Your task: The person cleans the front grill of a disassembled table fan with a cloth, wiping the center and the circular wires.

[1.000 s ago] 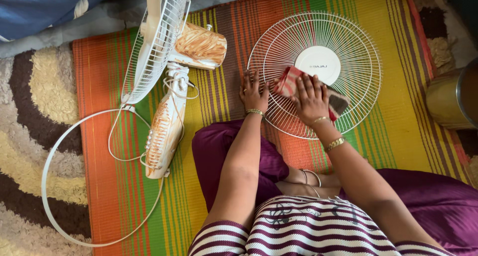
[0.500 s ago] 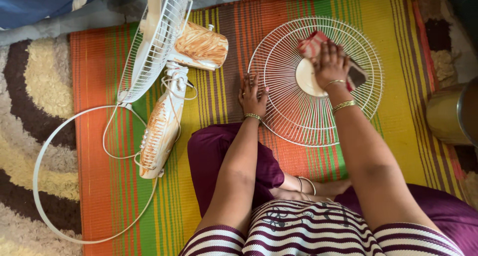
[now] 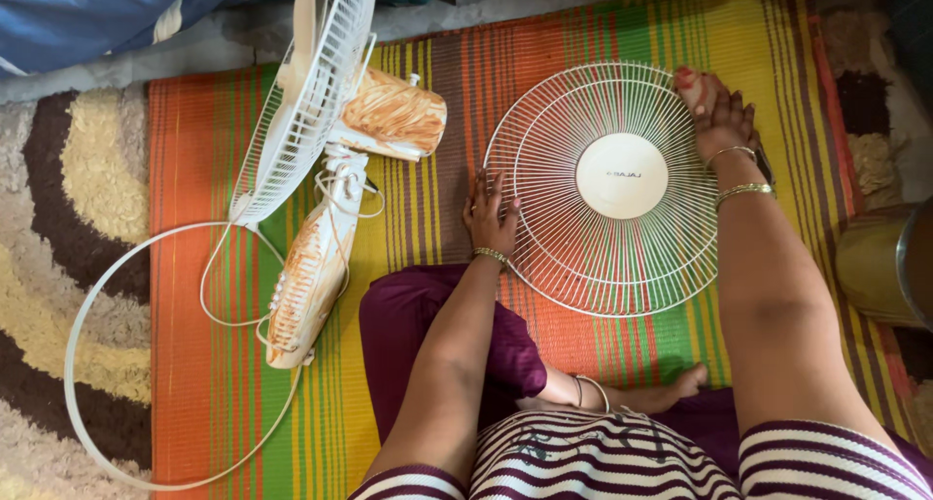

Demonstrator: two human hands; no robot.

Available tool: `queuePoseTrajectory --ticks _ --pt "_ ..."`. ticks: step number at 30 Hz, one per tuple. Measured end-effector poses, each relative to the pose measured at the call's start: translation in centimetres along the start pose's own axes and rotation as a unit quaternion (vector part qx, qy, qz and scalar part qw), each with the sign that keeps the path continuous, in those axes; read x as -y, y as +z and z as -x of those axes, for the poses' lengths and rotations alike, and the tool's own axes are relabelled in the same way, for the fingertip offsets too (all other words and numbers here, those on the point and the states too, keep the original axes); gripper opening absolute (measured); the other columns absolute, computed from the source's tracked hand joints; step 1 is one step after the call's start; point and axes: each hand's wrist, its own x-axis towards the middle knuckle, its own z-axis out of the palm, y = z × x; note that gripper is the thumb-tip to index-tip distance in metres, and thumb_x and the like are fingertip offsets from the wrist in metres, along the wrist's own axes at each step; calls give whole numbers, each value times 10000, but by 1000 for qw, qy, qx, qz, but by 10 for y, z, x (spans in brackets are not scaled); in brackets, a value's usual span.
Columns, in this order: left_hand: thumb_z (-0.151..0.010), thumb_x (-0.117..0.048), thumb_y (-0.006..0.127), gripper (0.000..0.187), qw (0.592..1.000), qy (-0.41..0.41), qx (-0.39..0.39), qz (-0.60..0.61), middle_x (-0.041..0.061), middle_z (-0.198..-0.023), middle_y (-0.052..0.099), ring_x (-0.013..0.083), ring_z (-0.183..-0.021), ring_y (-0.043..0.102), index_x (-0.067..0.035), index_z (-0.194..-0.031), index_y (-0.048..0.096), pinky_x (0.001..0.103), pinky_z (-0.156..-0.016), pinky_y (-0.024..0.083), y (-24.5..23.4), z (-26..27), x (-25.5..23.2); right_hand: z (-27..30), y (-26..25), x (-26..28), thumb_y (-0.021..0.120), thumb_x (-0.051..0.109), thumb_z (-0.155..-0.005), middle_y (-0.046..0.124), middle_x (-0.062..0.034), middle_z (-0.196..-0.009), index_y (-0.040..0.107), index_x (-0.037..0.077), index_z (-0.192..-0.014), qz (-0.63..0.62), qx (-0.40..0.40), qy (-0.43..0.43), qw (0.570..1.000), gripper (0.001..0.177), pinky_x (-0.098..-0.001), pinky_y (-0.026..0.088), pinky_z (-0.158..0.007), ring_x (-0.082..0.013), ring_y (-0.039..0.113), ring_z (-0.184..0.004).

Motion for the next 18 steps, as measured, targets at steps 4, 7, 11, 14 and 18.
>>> queuePoseTrajectory --ticks 4,7,11,14,18 --pt "-1017 -665 274 654 1000 4 1 -2 74 -1726 169 262 -1583 183 -367 -1598 299 539 -1255 68 -3 0 -3 -43 9 -34 224 590 -1036 38 -33 -1732 71 258 -1645 -40 28 18 999 711 -548 100 -1266 -324 26 -1593" --pt "-1039 -639 268 625 1000 21 -12 5 88 -1725 177 282 -1585 193 -364 -1598 308 541 -1257 74 -2 0 -2 -61 16 -46 225 591 -1056 76 -51 -1735 92 234 -1656 -58 34 10 998 710 -504 93 -1291 -355 53 -1594" --pt "-1042 -632 270 617 1000 8 -5 4 109 -1714 196 293 -1574 220 -373 -1601 311 544 -1264 69 2 2 0 -67 24 -50 232 564 -1093 101 -63 -1750 111 206 -1670 -70 29 -18 997 689 -497 89 -1318 -382 66 -1599" --pt "-1037 -635 265 616 1000 5 -7 9 107 -1715 204 290 -1570 225 -377 -1595 307 541 -1261 68 1 2 -1 -63 29 -41 164 551 -1083 35 -24 -1750 58 252 -1666 -17 31 -9 999 663 -561 69 -1302 -310 19 -1624" --pt "-1041 -635 263 610 1000 11 -12 6 92 -1720 203 282 -1574 228 -390 -1598 301 534 -1273 73 2 2 1 -39 26 -26 165 555 -1057 -25 -10 -1747 10 261 -1660 22 44 -15 999 689 -575 70 -1289 -299 -7 -1615"
